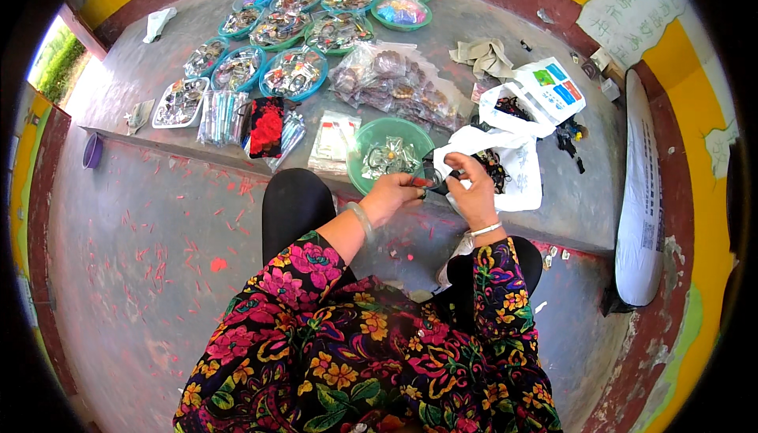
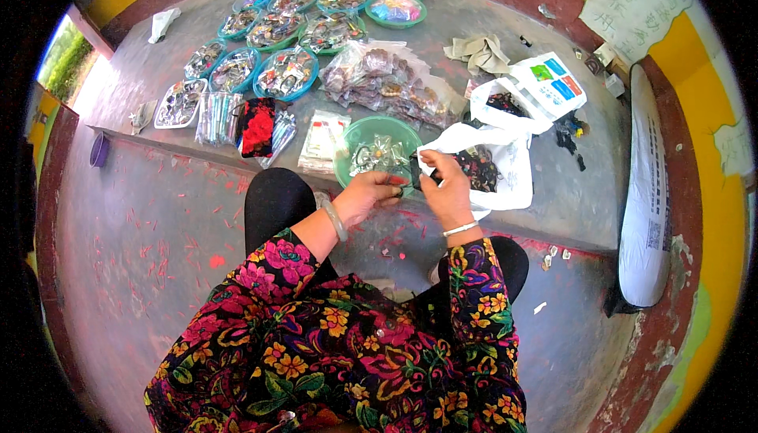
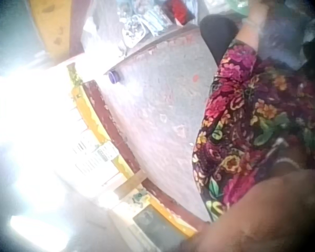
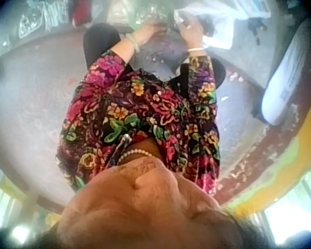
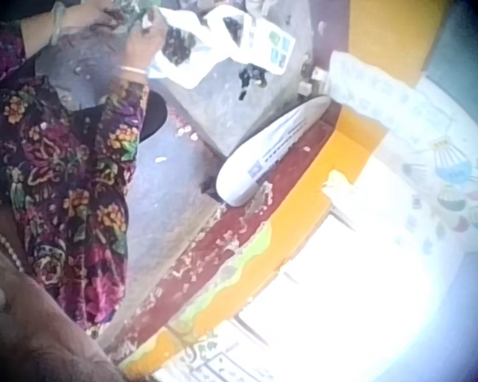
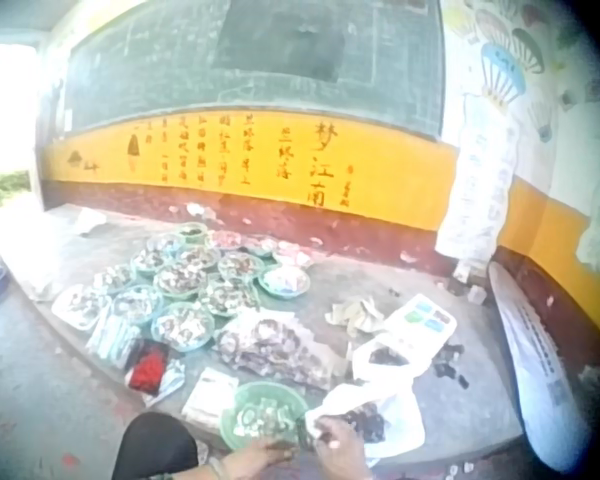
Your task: The person sits on the floor and repeatedly picks up small hair accessories from a white bag, places them into clear plastic bags, and sets the filled bags into a green bowl. The workspace includes various packaged items and a digital scale.
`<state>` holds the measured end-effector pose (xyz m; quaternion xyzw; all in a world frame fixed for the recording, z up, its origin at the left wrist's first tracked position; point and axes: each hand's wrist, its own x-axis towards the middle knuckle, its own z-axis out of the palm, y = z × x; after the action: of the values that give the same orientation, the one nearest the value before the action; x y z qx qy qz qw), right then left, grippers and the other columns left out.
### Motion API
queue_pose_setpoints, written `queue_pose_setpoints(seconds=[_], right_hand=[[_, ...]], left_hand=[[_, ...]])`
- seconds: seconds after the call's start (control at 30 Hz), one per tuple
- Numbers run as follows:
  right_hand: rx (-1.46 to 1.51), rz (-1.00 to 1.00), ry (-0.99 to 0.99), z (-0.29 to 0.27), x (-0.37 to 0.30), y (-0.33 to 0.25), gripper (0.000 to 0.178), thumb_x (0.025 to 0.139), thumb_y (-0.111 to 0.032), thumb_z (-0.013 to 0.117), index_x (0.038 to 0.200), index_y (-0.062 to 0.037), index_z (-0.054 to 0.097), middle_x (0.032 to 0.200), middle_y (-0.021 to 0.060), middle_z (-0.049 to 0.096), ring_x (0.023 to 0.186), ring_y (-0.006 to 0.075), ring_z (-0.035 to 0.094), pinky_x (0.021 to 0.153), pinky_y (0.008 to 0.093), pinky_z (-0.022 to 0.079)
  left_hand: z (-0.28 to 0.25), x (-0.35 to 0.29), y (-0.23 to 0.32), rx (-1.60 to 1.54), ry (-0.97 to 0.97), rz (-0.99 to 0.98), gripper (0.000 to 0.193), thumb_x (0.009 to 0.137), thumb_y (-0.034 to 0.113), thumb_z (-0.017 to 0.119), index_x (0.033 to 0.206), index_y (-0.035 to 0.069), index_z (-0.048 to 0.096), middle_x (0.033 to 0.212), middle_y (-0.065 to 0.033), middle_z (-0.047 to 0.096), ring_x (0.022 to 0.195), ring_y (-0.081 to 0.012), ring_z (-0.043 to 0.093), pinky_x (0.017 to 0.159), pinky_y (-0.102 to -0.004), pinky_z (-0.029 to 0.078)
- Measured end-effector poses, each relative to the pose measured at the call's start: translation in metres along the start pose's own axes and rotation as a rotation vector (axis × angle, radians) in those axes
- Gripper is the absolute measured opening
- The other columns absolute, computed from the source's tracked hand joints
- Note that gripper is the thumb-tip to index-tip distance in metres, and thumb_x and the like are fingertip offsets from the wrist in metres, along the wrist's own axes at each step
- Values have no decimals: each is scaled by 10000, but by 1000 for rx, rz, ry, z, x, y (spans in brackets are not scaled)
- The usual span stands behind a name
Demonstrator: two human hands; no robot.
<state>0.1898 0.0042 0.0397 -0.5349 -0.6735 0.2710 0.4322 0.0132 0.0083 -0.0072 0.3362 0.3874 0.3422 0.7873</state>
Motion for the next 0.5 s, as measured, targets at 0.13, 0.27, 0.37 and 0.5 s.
queue_pose_setpoints(seconds=[0.13, 0.27, 0.37, 0.5], right_hand=[[133, 288, -123, -6, 1, 36, 362, 706, -84, 672, 1036, 13, 558, 860, 70, 607, 704, 105, 563, 606, 228, 450], [282, 495, -256, 0, -3, 27, 301, 714, -122, 691, 963, 17, 594, 748, 28, 608, 626, 76, 547, 544, 201, 427], [409, 556, -248, 5, -4, 25, 221, 721, -115, 676, 902, -2, 622, 693, 7, 609, 575, 56, 535, 491, 176, 391], [452, 580, -224, 6, -5, 24, 180, 729, -100, 652, 876, 1, 626, 702, 12, 613, 573, 62, 541, 478, 187, 390]], left_hand=[[0, 1, 1, -105, 45, 67, 211, 815, 21, 544, 1022, 25, 586, 947, -14, 582, 822, -98, 556, 765, -234, 468], [2, 3, 0, -49, 39, 86, 242, 830, 15, 526, 1070, -11, 547, 983, -51, 580, 857, -113, 565, 782, -235, 475], [-2, 6, -6, -19, -44, 58, 252, 822, 17, 538, 1073, -11, 543, 980, -52, 583, 841, -111, 570, 773, -235, 477], [2, 3, -4, 87, -21, 75, 282, 805, 7, 558, 1085, -11, 534, 972, -50, 584, 829, -107, 571, 750, -228, 480]])
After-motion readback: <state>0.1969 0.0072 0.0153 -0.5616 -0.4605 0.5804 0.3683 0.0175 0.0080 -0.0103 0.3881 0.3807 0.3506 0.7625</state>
